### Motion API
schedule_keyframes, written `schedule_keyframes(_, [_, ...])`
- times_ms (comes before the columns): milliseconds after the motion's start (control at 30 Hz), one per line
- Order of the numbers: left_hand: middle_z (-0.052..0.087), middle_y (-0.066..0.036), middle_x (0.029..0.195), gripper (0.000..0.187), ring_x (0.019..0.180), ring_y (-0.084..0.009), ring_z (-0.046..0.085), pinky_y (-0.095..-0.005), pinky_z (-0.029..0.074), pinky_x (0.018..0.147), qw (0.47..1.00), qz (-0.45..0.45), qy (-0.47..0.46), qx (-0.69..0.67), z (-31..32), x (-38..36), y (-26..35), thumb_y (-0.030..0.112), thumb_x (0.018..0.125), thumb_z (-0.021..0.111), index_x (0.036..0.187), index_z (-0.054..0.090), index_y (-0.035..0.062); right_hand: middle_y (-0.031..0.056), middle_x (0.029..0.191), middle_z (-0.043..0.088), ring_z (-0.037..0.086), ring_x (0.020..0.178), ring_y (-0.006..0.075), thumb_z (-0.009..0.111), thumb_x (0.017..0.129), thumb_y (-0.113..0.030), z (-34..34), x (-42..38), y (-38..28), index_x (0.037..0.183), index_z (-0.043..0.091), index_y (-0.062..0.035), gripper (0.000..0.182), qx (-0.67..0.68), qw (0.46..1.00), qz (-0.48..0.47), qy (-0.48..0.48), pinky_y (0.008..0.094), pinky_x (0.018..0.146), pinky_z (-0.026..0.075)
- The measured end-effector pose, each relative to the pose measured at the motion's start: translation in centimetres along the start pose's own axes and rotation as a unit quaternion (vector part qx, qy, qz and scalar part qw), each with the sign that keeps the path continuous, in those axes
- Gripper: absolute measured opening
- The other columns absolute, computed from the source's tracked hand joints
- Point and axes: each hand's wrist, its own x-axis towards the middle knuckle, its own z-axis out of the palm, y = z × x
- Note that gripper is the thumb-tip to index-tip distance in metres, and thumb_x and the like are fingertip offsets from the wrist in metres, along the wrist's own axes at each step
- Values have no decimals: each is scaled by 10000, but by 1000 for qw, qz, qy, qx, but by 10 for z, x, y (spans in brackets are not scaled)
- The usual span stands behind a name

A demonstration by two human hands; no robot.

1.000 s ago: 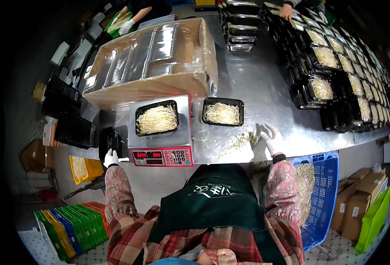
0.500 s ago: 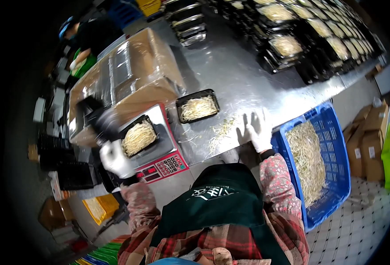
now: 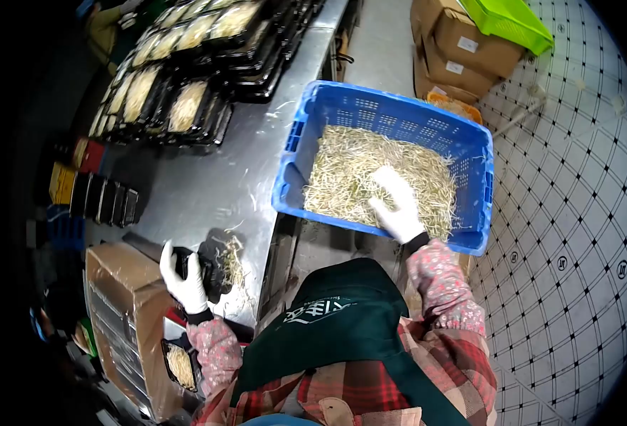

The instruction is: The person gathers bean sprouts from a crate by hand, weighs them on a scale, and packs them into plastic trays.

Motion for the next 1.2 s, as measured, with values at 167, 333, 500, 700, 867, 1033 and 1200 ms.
schedule_keyframes(167, [495,-150,1396,711,1268,-253,497,-371,398,1075,916,163,-355,-92,190,43,83,161,784,797,1404,473,34,179,1448,482,419,1361,333,769,824,-302,-72,27,142,1386,519,-67,659,-68,975,206,50,428,1143,318])
schedule_keyframes(333, [416,-231,1472,934,1405,-345,366,-371,310,1160,790,118,-602,8,412,33,57,305,697,844,1467,383,48,238,1576,253,197,1479,371,789,727,-531,-40,49,235,1521,272,-12,1080,-112,912,334,-212,421,1214,179])
schedule_keyframes(500, [95,-190,1625,1274,1470,-432,167,-497,268,1180,771,97,-613,144,542,22,35,430,589,900,1575,133,179,264,1597,139,126,1486,422,852,568,-624,45,113,285,1543,182,-31,1324,-105,903,273,-314,447,1218,167])
schedule_keyframes(700, [533,-182,1261,664,1184,-343,525,-429,451,1014,799,101,-575,147,533,-12,30,316,754,806,1328,533,125,137,1453,420,425,1300,341,759,684,-382,68,101,242,1413,452,-96,841,-80,933,189,-294,443,997,458])
schedule_keyframes(867, [576,-82,1000,287,868,-312,623,-409,554,711,695,312,-640,99,419,-32,16,101,800,665,1078,612,146,65,1272,586,564,1062,249,555,811,-14,49,17,194,1278,589,-148,487,23,933,-54,-354,354,820,533])
schedule_keyframes(1033, [258,-261,1549,1054,1400,-424,337,-443,404,1093,681,107,-690,218,411,-14,-9,276,689,834,1536,235,88,158,1537,356,479,1288,312,670,863,-313,39,64,200,1450,400,-157,664,5,914,-24,-405,435,932,511])
schedule_keyframes(1200, [250,-278,1519,1394,1325,-445,410,-446,413,1074,680,41,-668,299,426,-32,-13,339,522,937,1559,42,75,197,1630,88,157,1478,424,809,619,-643,63,123,220,1568,164,-179,1237,-137,877,186,-422,592,1100,309])
